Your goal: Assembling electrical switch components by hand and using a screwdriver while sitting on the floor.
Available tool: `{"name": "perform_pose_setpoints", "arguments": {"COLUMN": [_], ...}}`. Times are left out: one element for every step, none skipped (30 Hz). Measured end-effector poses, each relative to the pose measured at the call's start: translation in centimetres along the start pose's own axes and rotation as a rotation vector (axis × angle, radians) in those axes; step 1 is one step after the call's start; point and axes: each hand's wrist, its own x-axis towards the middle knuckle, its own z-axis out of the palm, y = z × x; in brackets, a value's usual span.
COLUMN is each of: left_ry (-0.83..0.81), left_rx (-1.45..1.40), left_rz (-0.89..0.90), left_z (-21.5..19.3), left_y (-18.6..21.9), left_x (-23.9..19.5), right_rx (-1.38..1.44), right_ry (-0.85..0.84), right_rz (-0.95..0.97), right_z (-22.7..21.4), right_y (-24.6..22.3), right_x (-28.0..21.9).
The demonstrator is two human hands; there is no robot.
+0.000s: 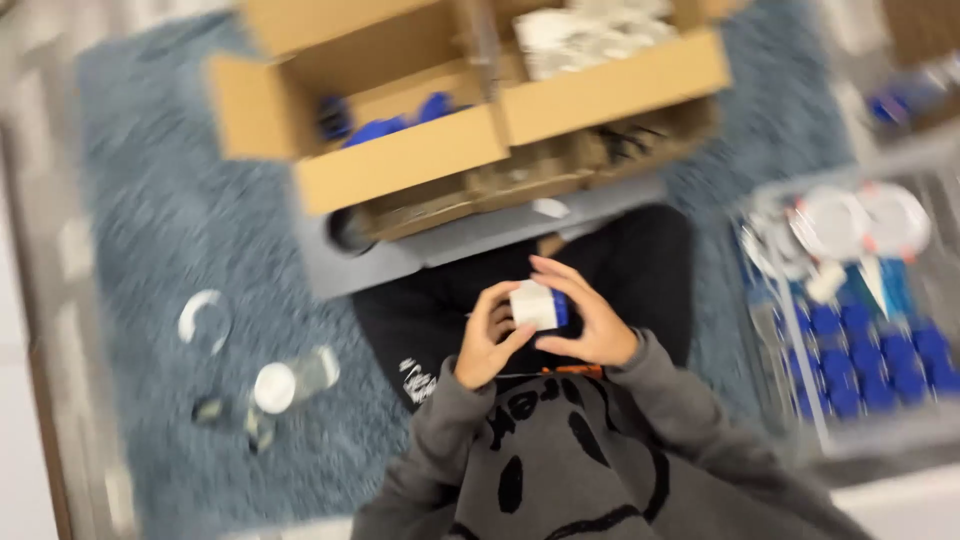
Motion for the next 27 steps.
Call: {"name": "perform_pose_setpoints", "arguments": {"left_ry": [0.036, 0.063, -0.002, 0.005, 0.011, -0.028, -0.042, -0.045, -0.072, -0.102, -0.135, -0.160, -0.189, -0.214, -0.235, -0.284, -0.334, -0.351, -0.392, -0.429, -0.441, -0.443, -0.445, -0.452, -0.466, -0.477, -0.482], "left_rx": [0.034, 0.062, 0.053, 0.105, 0.153, 0.136, 0.156, 0.180, 0.168, 0.304, 0.437, 0.432, 0.533, 0.637, 0.635, 0.664, 0.692, 0.689, 0.710, 0.732, 0.729, 0.708, 0.687, 0.688, 0.688, 0.687, 0.687], "left_rz": [0.022, 0.030, -0.011, 0.049, 0.113, 0.101, 0.191, 0.265, 0.239, 0.308, 0.380, 0.356, 0.406, 0.473, 0.465, 0.529, 0.595, 0.588, 0.632, 0.680, 0.677, 0.653, 0.629, 0.621, 0.590, 0.561, 0.557], "left_z": [0.1, 0.4, 0.5, 0.6, 0.5, 1.3, 2.0, 2.4, 2.5, 2.4, 2.4, 2.7, 3.1, 3.3, 3.9, 4.6, 5.3, 5.8, 6.3, 6.9, 7.1, 7.4, 7.6, 7.3, 7.0, 6.8, 6.2], "left_y": [-0.5, -1.1, -0.6, -0.2, 0.2, 1.0, 1.9, 3.0, 3.2, 3.4, 3.6, 3.3, 3.1, 2.9, 3.0, 3.0, 3.1, 3.2, 3.2, 3.3, 3.6, 3.9, 4.3, 4.5, 4.8, 4.9, 4.6], "left_x": [0.0, -0.7, -0.8, -0.9, -1.0, -0.4, 0.2, -0.2, 0.2, 0.5, 0.8, 0.9, 1.0, 1.6, 1.8, 2.2, 2.6, 2.8, 2.9, 3.2, 3.3, 3.4, 3.4, 3.7, 3.9, 4.3, 4.2], "right_rx": [-0.007, -0.011, -0.026, -0.033, -0.040, -0.060, 0.064, 0.210, 0.211, 0.306, 0.401, 0.412, 0.449, 0.481, 0.485, 0.493, 0.500, 0.505, 0.607, 0.707, 0.710, 0.529, 0.347, 0.353, 0.364, 0.372, 0.375], "right_ry": [-0.024, -0.037, 0.029, 0.016, 0.004, 0.036, -0.002, -0.042, -0.011, -0.012, -0.010, 0.019, 0.047, 0.067, 0.088, 0.102, 0.117, 0.133, 0.136, 0.135, 0.147, 0.211, 0.272, 0.279, 0.365, 0.448, 0.452], "right_rz": [0.037, 0.093, 0.133, 0.142, 0.151, 0.171, 0.253, 0.340, 0.365, 0.357, 0.346, 0.363, 0.387, 0.397, 0.401, 0.413, 0.425, 0.428, 0.435, 0.437, 0.437, 0.315, 0.194, 0.198, 0.154, 0.110, 0.113], "right_z": [-0.2, -0.4, -0.5, -0.6, -0.8, -1.5, -2.1, -1.9, -2.2, -2.2, -2.3, -2.3, -2.2, -2.5, -2.8, -3.3, -3.8, -4.2, -4.5, -5.0, -6.4, -7.9, -9.4, -11.6, -13.8, -16.1, -18.4], "right_y": [0.0, -0.3, 0.5, 1.4, 2.3, 2.0, 1.7, 1.2, 1.8, 2.4, 3.0, 3.2, 3.3, 3.7, 3.9, 4.2, 4.5, 4.7, 4.8, 5.1, 5.0, 5.0, 4.9, 4.4, 3.9, 3.4, 4.0], "right_x": [0.2, -0.4, -0.9, -1.6, -2.3, -2.5, -2.6, -3.1, -3.7, -4.4, -5.2, -6.0, -6.8, -7.0, -7.7, -8.2, -8.7, -9.2, -9.7, -10.1, -10.6, -11.0, -11.5, -12.2, -13.0, -13.7, -15.5]}}
